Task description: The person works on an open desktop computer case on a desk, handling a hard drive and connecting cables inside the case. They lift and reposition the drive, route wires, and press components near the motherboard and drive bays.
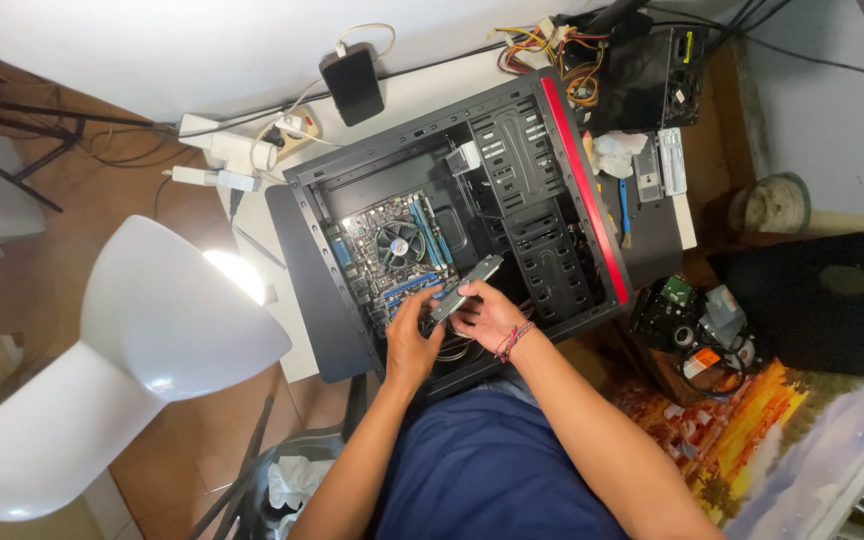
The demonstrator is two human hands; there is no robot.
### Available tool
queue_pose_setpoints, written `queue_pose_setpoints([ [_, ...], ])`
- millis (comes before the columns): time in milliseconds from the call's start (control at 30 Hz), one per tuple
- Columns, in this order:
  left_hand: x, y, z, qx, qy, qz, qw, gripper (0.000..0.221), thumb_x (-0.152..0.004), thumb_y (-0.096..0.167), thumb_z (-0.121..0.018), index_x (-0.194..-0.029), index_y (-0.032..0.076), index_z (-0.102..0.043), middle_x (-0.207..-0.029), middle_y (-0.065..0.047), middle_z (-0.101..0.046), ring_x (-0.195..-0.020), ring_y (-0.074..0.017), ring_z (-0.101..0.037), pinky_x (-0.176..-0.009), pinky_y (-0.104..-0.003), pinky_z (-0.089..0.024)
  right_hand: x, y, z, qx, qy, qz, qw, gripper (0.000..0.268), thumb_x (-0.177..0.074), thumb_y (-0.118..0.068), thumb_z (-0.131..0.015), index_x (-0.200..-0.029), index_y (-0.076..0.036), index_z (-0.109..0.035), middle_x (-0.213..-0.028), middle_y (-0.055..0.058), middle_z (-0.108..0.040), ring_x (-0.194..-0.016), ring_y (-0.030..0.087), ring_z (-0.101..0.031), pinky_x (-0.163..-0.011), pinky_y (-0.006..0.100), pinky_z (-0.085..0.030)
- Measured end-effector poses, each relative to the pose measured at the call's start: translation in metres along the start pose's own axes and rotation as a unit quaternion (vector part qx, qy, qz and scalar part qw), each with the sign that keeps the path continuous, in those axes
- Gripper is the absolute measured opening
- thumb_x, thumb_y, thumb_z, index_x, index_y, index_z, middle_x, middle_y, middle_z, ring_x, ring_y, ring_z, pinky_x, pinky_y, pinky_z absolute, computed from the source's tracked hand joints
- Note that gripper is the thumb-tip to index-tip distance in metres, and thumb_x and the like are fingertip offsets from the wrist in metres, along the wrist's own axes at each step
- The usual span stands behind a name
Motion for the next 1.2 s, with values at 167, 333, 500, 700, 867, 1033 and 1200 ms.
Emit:
queue_pose_setpoints([
  [167,-0.005,-0.034,-0.013,0.06,-0.016,0.055,0.997,0.058,-0.075,0.011,-0.087,-0.128,0.01,-0.064,-0.118,-0.012,-0.065,-0.111,-0.0243,-0.067,-0.098,-0.037,-0.054,-0.018,0.004,0.014,-0.021,-0.01,-0.021,1.0,0.034,-0.077,-0.019,-0.071,-0.106,-0.005,-0.061,-0.108,0.012,-0.064,-0.101,0.028,-0.061,-0.089,0.045,-0.052],
  [333,0.005,-0.114,-0.052,0.223,-0.042,0.294,0.929,0.071,-0.081,0.023,-0.084,-0.145,0.012,-0.054,-0.137,-0.008,-0.055,-0.132,-0.0184,-0.05,-0.111,-0.036,-0.04,-0.022,0.001,0.013,-0.073,-0.028,-0.025,0.997,0.03,-0.074,-0.017,-0.065,-0.102,-0.006,-0.061,-0.106,0.011,-0.064,-0.1,0.028,-0.061,-0.091,0.048,-0.052],
  [500,0.015,-0.122,-0.077,0.402,-0.022,0.386,0.83,0.09,-0.072,0.012,-0.085,-0.149,-0.005,-0.041,-0.121,-0.011,-0.059,-0.118,-0.023,-0.057,-0.109,-0.036,-0.042,-0.023,-0.001,0.011,-0.082,-0.037,-0.025,0.996,0.022,-0.071,-0.014,-0.06,-0.093,-0.01,-0.058,-0.105,0.009,-0.064,-0.101,0.027,-0.059,-0.097,0.052,-0.047],
  [700,0.016,-0.131,-0.088,0.477,0.054,0.364,0.798,0.077,-0.074,0.002,-0.084,-0.14,-0.013,-0.048,-0.118,-0.013,-0.063,-0.114,-0.0229,-0.061,-0.107,-0.034,-0.047,-0.017,-0.007,0.006,-0.089,-0.026,-0.004,0.996,0.017,-0.071,-0.014,-0.057,-0.087,-0.011,-0.055,-0.104,0.01,-0.065,-0.101,0.028,-0.06,-0.098,0.054,-0.046],
  [867,0.019,-0.131,-0.084,0.469,0.068,0.383,0.793,0.073,-0.073,-0.001,-0.081,-0.139,-0.009,-0.051,-0.123,-0.014,-0.066,-0.117,-0.0232,-0.064,-0.105,-0.033,-0.05,-0.013,-0.009,0.001,-0.075,-0.026,-0.011,0.997,0.021,-0.071,-0.013,-0.055,-0.091,-0.01,-0.061,-0.103,0.009,-0.067,-0.1,0.027,-0.061,-0.097,0.05,-0.046],
  [1033,0.017,-0.135,-0.084,0.474,0.071,0.37,0.796,0.074,-0.072,-0.005,-0.081,-0.139,-0.01,-0.052,-0.124,-0.016,-0.065,-0.115,-0.0248,-0.065,-0.105,-0.034,-0.051,-0.018,-0.005,0.006,-0.081,-0.031,-0.008,0.996,0.02,-0.073,-0.012,-0.056,-0.092,-0.01,-0.062,-0.101,0.008,-0.067,-0.098,0.026,-0.061,-0.095,0.047,-0.046],
  [1200,0.015,-0.156,-0.089,0.47,0.051,0.406,0.782,0.075,-0.071,-0.007,-0.081,-0.139,-0.01,-0.048,-0.126,-0.017,-0.064,-0.117,-0.0269,-0.066,-0.108,-0.035,-0.052,-0.025,-0.005,0.012,-0.078,-0.018,0.02,0.997,0.019,-0.077,-0.014,-0.061,-0.095,-0.009,-0.06,-0.102,0.008,-0.066,-0.099,0.024,-0.062,-0.097,0.046,-0.049],
])
Point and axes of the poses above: each hand's wrist, its own x-axis away from the middle knuckle, its own z-axis out of the back of the hand, y = z × x, the point moved 8 cm from there along -x, towards the middle knuckle
